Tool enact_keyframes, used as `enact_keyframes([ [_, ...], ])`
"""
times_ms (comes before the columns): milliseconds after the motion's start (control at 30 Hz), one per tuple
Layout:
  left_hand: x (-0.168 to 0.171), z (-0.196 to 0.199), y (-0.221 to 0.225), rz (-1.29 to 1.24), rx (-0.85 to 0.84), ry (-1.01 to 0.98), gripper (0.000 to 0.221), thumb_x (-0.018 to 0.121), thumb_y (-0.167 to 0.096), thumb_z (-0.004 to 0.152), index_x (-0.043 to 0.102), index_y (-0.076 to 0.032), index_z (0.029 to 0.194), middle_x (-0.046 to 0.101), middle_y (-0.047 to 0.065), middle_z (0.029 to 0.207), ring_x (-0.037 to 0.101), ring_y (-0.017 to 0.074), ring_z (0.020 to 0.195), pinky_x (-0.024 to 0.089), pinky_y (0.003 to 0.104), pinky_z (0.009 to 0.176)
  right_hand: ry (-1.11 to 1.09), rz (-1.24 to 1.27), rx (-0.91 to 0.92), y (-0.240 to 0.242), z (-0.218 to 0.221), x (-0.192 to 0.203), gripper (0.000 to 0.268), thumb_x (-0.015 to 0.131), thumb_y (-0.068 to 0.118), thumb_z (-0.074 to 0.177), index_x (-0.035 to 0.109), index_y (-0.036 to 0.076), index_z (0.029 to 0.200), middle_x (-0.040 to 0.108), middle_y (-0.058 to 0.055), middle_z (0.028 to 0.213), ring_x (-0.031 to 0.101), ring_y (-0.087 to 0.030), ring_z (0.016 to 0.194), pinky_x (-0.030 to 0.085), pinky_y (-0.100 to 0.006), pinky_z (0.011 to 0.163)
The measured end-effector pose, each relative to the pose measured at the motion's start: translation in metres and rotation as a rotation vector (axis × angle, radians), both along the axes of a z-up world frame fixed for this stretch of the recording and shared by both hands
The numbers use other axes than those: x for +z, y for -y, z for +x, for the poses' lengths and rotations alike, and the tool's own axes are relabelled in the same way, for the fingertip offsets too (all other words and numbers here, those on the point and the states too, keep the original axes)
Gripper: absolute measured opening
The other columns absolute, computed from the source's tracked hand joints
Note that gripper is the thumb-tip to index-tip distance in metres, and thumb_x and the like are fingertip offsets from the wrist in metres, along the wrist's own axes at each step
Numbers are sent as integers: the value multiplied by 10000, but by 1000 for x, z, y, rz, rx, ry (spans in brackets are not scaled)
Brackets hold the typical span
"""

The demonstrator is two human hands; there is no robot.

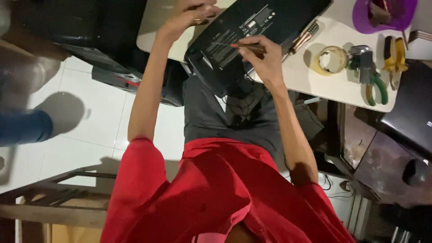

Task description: Disassembling a keyboard to extract internal components using a screwdriver and manual prying.

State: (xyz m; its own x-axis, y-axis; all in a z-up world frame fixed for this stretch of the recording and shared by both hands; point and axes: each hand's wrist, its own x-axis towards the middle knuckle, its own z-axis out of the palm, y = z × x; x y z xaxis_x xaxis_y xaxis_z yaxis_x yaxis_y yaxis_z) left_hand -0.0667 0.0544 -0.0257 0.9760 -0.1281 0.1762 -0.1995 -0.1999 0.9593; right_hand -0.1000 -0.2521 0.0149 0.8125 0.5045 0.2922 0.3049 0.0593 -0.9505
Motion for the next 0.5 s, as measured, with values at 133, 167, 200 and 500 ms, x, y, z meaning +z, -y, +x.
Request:
enact_keyframes([
  [133,21,-65,-12,-147,93,53,298,659,-260,1057,702,-35,1248,730,112,1085,711,190,1000,602,308,941,76,-13,85,-29,9,-5,289,760,-3,972,647,4,1238,720,-136,1043,728,-210,887,619,-312,795],
  [167,20,-79,-15,-125,141,82,286,676,-223,1046,716,5,1214,731,110,1053,703,180,964,597,290,919,140,-26,79,-37,9,-1,277,770,-28,945,651,-4,1195,723,-117,1037,691,-178,848,574,-283,760],
  [200,18,-93,-17,-104,188,112,275,693,-186,1034,731,44,1180,732,108,1020,695,171,928,591,273,898,208,-38,74,-44,10,2,267,779,-53,919,655,-11,1151,727,-99,1030,654,-145,809,529,-253,725],
  [500,10,-128,2,-72,204,59,149,678,36,975,742,50,1109,687,60,1064,626,135,883,526,241,790,468,-214,222,-92,8,40,249,733,-99,882,606,-49,1090,632,-126,976,640,-176,763,535,-290,647],
])
